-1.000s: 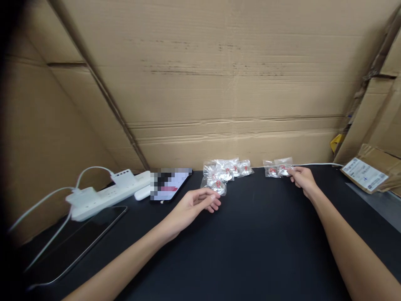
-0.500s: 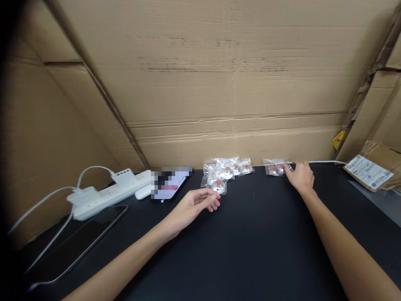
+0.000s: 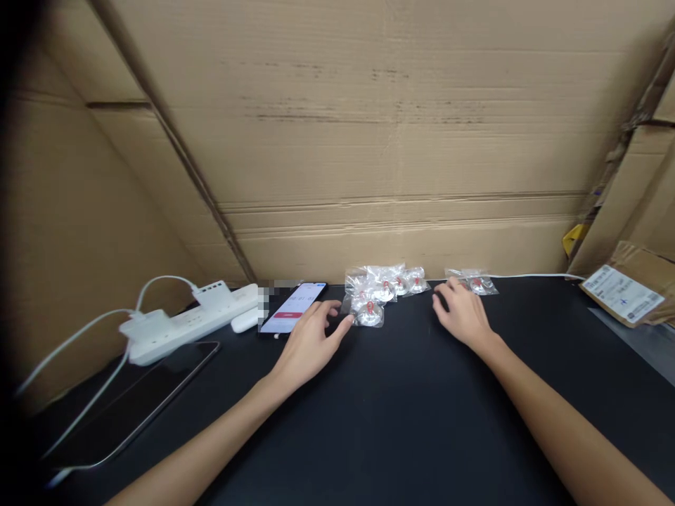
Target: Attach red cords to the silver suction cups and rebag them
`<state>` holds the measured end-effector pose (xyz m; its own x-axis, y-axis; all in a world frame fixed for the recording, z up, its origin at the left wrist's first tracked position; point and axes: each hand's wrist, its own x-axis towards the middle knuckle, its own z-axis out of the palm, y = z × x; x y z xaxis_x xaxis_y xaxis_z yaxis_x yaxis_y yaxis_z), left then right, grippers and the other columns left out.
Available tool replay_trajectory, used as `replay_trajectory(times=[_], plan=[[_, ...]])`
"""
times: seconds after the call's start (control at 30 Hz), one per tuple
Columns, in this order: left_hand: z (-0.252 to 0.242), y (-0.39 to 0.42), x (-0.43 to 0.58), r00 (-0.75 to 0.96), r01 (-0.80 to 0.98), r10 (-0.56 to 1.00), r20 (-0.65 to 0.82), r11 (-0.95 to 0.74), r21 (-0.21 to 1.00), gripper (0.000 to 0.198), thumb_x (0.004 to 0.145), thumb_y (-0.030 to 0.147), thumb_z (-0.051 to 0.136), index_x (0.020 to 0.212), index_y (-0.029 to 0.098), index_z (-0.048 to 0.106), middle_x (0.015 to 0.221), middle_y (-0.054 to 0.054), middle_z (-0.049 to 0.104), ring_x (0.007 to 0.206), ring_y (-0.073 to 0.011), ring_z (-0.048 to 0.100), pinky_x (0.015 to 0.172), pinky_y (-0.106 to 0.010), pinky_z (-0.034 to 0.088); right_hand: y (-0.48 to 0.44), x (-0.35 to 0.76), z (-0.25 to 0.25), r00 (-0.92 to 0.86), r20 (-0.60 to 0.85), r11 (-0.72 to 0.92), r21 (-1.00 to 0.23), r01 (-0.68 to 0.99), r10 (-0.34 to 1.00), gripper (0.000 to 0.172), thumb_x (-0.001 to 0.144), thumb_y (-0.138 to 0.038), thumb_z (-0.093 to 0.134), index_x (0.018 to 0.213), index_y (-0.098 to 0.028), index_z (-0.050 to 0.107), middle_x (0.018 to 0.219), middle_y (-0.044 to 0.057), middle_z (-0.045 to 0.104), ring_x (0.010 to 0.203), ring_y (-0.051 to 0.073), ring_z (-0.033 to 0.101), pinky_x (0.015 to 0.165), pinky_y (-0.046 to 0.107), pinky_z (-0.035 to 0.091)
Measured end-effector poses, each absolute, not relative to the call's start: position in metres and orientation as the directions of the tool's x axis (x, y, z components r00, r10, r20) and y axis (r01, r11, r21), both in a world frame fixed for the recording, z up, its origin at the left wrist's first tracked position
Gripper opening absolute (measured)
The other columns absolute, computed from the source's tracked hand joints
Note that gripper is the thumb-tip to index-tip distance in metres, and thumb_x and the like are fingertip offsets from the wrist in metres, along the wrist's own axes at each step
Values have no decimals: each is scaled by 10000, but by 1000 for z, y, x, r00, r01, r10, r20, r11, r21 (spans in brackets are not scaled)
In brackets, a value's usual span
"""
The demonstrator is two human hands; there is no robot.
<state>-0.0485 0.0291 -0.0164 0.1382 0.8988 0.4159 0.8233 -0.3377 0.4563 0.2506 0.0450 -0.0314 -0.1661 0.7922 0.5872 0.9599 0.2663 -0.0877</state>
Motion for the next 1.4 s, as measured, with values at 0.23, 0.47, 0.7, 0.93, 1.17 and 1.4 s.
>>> replay_trajectory(times=[0.23, 0.47, 0.7, 0.93, 1.17, 1.4], plan=[[-25, 38, -46, 211, 893, 896, 391, -340, 297, 303, 886, 438, 534, 963, 161, 629, 942, -105, 606, 933, -300, 575, 844, -424, 451, 9, 174, -19, -505, 420, 608, -156, 778, 754, 403, 971, -358, 471, 1342, -209, 520, 1177, 114, 577, 1007, 253, 590, 851, 389, 509], [-19, 38, -48, 237, 762, 905, 354, -400, 510, 71, 837, 265, 560, 842, 198, 585, 870, -49, 647, 841, -236, 601, 772, -359, 453, -8, 153, -11, -597, 369, 679, -150, 718, 713, 366, 983, -373, 458, 1259, -186, 609, 1207, 133, 582, 1067, 287, 518, 924, 479, 467], [-18, 36, -43, 125, 521, 963, 240, -270, 810, 249, 778, 219, 612, 1016, 181, 552, 770, -8, 695, 733, -192, 656, 718, -308, 469, -8, 155, -11, -598, 429, 719, -212, 662, 677, 306, 963, -291, 497, 1237, -187, 587, 1191, 112, 596, 1073, 268, 537, 955, 467, 470], [-10, 31, -41, 139, 216, 986, 96, -125, 968, 386, 749, 265, 669, 1101, 127, 590, 757, -21, 675, 796, -197, 652, 811, -330, 481, -4, 157, -18, -461, 521, 668, -334, 665, 719, 343, 944, -204, 493, 1283, -190, 550, 1202, 110, 589, 1122, 262, 533, 985, 448, 475], [5, 7, -28, 262, -59, 958, 112, -100, 993, 270, 774, 280, 701, 1001, 182, 594, 799, 12, 550, 796, -161, 600, 796, -343, 544, 0, 159, -18, -309, 573, 628, -521, 578, 759, 296, 947, -183, 481, 1221, -199, 591, 1164, 93, 630, 1080, 229, 583, 951, 410, 491], [11, 4, -27, 328, -68, 933, 150, -135, 989, 238, 792, 350, 703, 948, 195, 613, 853, -10, 530, 849, -176, 585, 752, -327, 558, 14, 173, -21, -32, 393, 383, -870, 311, 919, 218, 852, -309, 624, 1019, -174, 663, 848, 53, 666, 731, 181, 620, 685, 333, 522]])
